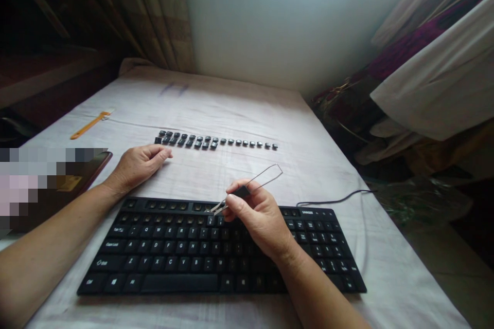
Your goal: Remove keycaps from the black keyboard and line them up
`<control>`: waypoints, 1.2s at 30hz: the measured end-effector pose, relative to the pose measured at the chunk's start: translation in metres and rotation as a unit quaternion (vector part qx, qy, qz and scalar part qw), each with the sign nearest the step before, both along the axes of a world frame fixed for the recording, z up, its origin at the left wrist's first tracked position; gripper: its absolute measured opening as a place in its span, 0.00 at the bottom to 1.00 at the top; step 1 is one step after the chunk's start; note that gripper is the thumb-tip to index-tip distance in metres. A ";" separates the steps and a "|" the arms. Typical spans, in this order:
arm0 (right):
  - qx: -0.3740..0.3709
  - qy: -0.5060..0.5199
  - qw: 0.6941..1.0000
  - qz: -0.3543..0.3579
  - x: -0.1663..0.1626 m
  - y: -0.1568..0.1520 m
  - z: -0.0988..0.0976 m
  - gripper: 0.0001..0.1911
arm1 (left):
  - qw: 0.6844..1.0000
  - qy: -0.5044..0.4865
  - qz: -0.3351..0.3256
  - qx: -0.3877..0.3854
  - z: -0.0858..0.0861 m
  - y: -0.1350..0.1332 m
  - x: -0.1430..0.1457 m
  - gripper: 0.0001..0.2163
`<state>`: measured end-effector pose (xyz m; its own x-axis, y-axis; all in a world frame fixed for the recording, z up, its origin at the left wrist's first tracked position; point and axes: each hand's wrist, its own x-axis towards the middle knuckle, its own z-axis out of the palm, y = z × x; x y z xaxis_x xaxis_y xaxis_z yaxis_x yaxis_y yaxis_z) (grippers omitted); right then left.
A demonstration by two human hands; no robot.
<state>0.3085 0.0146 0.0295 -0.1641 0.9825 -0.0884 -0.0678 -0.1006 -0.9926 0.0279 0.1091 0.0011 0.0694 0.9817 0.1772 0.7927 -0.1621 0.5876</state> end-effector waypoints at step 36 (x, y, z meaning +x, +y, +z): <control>0.292 -0.343 0.878 0.161 -0.008 -0.001 0.009 0.07 | 0.998 0.049 -0.021 0.022 0.001 -0.002 0.002 0.15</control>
